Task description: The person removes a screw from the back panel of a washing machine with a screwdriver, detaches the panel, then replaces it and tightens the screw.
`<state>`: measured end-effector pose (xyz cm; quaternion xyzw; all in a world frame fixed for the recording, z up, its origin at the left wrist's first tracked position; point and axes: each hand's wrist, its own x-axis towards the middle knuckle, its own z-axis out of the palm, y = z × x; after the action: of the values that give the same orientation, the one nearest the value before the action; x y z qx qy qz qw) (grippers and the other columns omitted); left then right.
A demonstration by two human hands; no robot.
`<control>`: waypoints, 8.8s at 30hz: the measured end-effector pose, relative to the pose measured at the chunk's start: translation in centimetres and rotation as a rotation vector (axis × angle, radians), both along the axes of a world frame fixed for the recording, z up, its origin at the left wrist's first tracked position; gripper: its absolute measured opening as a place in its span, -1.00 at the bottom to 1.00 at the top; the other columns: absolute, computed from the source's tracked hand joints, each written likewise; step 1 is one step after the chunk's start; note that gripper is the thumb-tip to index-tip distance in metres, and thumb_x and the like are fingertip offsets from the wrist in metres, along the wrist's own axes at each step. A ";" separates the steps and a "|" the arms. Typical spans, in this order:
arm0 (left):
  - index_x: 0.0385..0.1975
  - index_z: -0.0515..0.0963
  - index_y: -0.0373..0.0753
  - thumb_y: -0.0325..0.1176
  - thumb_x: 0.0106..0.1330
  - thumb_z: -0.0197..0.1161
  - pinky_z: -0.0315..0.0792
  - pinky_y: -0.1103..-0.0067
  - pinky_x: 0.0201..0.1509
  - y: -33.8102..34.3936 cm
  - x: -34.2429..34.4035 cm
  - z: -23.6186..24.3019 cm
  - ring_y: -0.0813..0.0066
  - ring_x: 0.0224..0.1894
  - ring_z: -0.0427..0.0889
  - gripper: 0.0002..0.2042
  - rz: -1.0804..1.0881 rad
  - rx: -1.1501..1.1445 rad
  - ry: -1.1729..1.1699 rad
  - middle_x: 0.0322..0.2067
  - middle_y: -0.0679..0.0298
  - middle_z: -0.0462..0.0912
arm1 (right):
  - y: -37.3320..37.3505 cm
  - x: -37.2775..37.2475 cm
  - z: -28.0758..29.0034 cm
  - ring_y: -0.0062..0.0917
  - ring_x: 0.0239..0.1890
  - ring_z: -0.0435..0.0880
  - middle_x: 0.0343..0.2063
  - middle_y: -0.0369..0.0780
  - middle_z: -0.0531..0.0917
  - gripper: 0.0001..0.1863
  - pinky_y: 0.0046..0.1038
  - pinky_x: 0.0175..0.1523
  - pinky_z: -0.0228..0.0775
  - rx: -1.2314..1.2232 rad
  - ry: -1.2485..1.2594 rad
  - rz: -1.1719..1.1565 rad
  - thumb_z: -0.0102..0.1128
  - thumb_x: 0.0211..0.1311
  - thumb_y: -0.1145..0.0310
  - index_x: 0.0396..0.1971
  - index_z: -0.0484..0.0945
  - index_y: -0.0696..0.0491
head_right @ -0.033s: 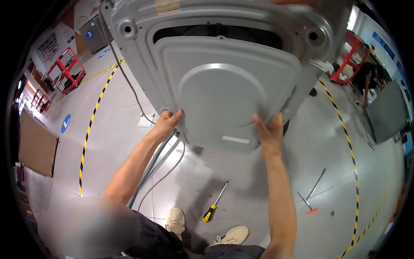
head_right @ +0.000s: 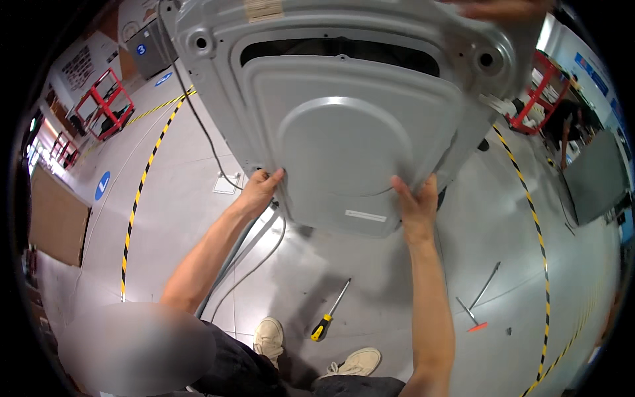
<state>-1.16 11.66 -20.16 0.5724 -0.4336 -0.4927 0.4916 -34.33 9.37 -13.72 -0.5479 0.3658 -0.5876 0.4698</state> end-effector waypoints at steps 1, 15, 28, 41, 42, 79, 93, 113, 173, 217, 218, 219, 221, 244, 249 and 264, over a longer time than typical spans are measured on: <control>0.04 0.41 -0.52 -0.13 0.36 0.20 0.37 0.51 0.12 0.1 -0.8 0.4 0.45 0.00 0.51 -0.49 -0.001 -0.017 0.075 -0.08 0.08 0.57 | -0.2 0.3 0.3 -0.53 0.04 0.45 -0.02 -0.22 0.51 -0.48 -0.50 0.20 0.23 0.038 0.011 -0.032 0.31 0.18 0.34 0.07 0.30 0.15; 0.05 0.39 -0.52 -0.10 0.32 0.23 0.42 0.46 0.09 0.1 -2.0 2.8 0.38 -0.02 0.54 -0.45 0.059 -0.066 0.234 -0.08 0.07 0.58 | -2.0 1.4 0.6 -0.45 0.06 0.45 -0.01 -0.18 0.51 -0.45 -0.46 0.23 0.19 0.042 -0.034 -0.115 0.35 0.12 0.34 0.05 0.32 0.20; 0.05 0.39 -0.52 -0.08 0.31 0.25 0.42 0.48 0.07 -0.6 -1.8 2.4 0.40 -0.04 0.53 -0.44 0.069 -0.070 0.257 -0.09 0.09 0.57 | -2.6 1.3 0.6 -0.47 0.04 0.46 -0.02 -0.16 0.52 -0.49 -0.48 0.22 0.20 0.006 -0.078 -0.089 0.32 0.14 0.39 0.03 0.32 0.22; 0.03 0.40 -0.51 -0.06 0.30 0.25 0.39 0.52 0.08 -0.6 -1.8 3.1 0.44 -0.03 0.51 -0.43 0.063 -0.089 0.248 -0.11 0.13 0.57 | -2.9 1.6 0.3 -0.48 0.03 0.48 -0.02 -0.17 0.52 -0.50 -0.48 0.20 0.23 0.000 -0.097 -0.072 0.30 0.16 0.41 0.04 0.31 0.21; 0.03 0.40 -0.51 -0.05 0.30 0.25 0.40 0.52 0.07 -0.8 -1.6 2.6 0.45 -0.03 0.51 -0.43 0.062 -0.089 0.247 -0.12 0.12 0.57 | -2.8 1.7 0.5 -0.48 0.03 0.48 -0.02 -0.17 0.52 -0.50 -0.48 0.20 0.22 0.014 -0.096 -0.066 0.30 0.16 0.41 0.04 0.31 0.21; 0.09 0.31 -0.56 -0.03 0.31 0.22 0.26 0.46 0.24 -1.4 -0.3 1.3 0.35 0.11 0.43 -0.36 0.037 -0.055 0.269 0.01 0.04 0.51 | -3.5 2.5 0.3 -0.45 0.07 0.43 0.01 -0.14 0.49 -0.54 -0.47 0.24 0.16 -0.071 -0.051 -0.067 0.28 0.15 0.44 0.01 0.34 0.23; -0.08 0.44 -0.40 0.09 0.24 0.27 0.25 0.59 0.01 -2.3 -0.8 1.5 0.57 -0.15 0.38 -0.42 0.150 -0.146 0.121 -0.26 0.29 0.51 | -4.7 2.8 0.2 -0.45 0.03 0.46 -0.02 -0.13 0.50 -0.51 -0.49 0.20 0.23 -0.078 -0.061 -0.062 0.32 0.14 0.43 0.00 0.33 0.26; -0.58 0.30 -0.17 0.14 0.22 0.27 -0.01 0.58 -0.53 -2.7 -1.0 0.8 0.69 -0.54 0.07 -0.50 0.302 -0.140 -0.153 -0.61 0.50 0.14 | -4.5 2.8 0.4 -0.51 -0.05 0.49 -0.11 -0.16 0.54 -0.59 -0.51 0.13 0.27 -0.119 -0.039 -0.059 0.33 0.14 0.40 -0.11 0.36 0.22; -0.23 0.42 -0.34 0.09 0.23 0.29 0.18 0.68 -0.27 -3.9 -1.5 -2.1 0.64 -0.38 0.21 -0.48 0.417 -0.326 0.006 -0.46 0.43 0.31 | -2.3 6.5 -0.3 -0.16 0.15 0.25 0.07 0.01 0.20 -0.10 -0.26 0.25 0.15 -0.272 0.517 -0.666 0.41 0.05 0.24 0.27 0.06 0.30; -0.22 0.40 -0.42 0.10 0.23 0.28 0.18 0.67 -0.38 -3.9 -1.4 -1.7 0.68 -0.41 0.23 -0.42 0.349 -0.341 0.041 -0.48 0.42 0.30 | -2.5 4.9 -0.1 -0.25 0.23 0.23 0.12 -0.04 0.21 -0.28 -0.30 0.34 0.05 -0.172 0.230 -0.481 0.25 0.18 0.30 0.24 0.14 0.29; -0.21 0.39 -0.44 0.09 0.23 0.29 0.20 0.67 -0.36 -3.8 -1.4 -1.6 0.67 -0.40 0.25 -0.42 0.339 -0.350 0.041 -0.47 0.41 0.33 | -2.6 4.9 -0.3 -0.26 0.22 0.23 0.11 -0.03 0.21 -0.28 -0.30 0.34 0.05 -0.162 0.232 -0.483 0.25 0.18 0.30 0.24 0.14 0.29; -0.21 0.39 -0.45 0.09 0.23 0.29 0.22 0.67 -0.34 -3.7 -1.5 -1.4 0.66 -0.38 0.27 -0.41 0.330 -0.360 0.042 -0.45 0.39 0.35 | -2.6 4.9 -0.3 -0.26 0.21 0.24 0.11 -0.04 0.22 -0.28 -0.30 0.33 0.06 -0.162 0.234 -0.491 0.26 0.17 0.30 0.24 0.15 0.29; -0.09 0.36 -0.53 0.10 0.22 0.29 0.26 0.65 -0.31 -3.2 -2.0 -0.3 0.64 -0.36 0.29 -0.34 0.328 -0.333 0.031 -0.43 0.36 0.37 | -2.5 5.0 -0.4 -0.27 0.19 0.27 0.10 -0.04 0.23 -0.29 -0.30 0.31 0.09 -0.163 0.240 -0.507 0.28 0.16 0.30 0.23 0.17 0.28; -0.14 0.36 -0.47 0.05 0.31 0.21 0.30 0.58 -0.25 -3.4 -1.2 -0.6 0.58 -0.29 0.30 -0.43 0.299 -0.215 -0.026 -0.39 0.29 0.37 | -2.3 4.9 0.2 -0.39 0.23 0.21 0.17 -0.11 0.16 -0.31 -0.38 0.37 0.03 -0.048 0.090 -0.398 0.24 0.20 0.33 0.26 0.15 0.22; 0.08 0.28 -0.55 0.10 0.28 0.22 0.34 0.53 0.04 -3.1 -1.8 0.0 0.43 -0.06 0.40 -0.28 0.325 -0.200 -0.017 -0.14 0.08 0.48 | -2.3 4.7 0.1 -0.39 0.22 0.21 0.17 -0.11 0.16 -0.30 -0.38 0.37 0.02 -0.043 0.125 -0.401 0.25 0.21 0.32 0.26 0.13 0.23; 0.08 0.31 -0.45 0.11 0.27 0.22 0.30 0.51 0.02 -3.1 -1.7 0.1 0.45 -0.13 0.36 -0.32 0.326 -0.169 -0.031 -0.20 0.17 0.44 | -3.1 4.5 0.0 -0.44 0.17 0.28 0.11 -0.12 0.26 -0.27 -0.46 0.31 0.10 -0.058 0.098 -0.408 0.30 0.18 0.30 0.25 0.14 0.24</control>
<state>-2.85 8.56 -20.02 0.5994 -0.3825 -0.3592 0.6045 -29.84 6.27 -13.68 -0.5035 0.4745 -0.6536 0.3067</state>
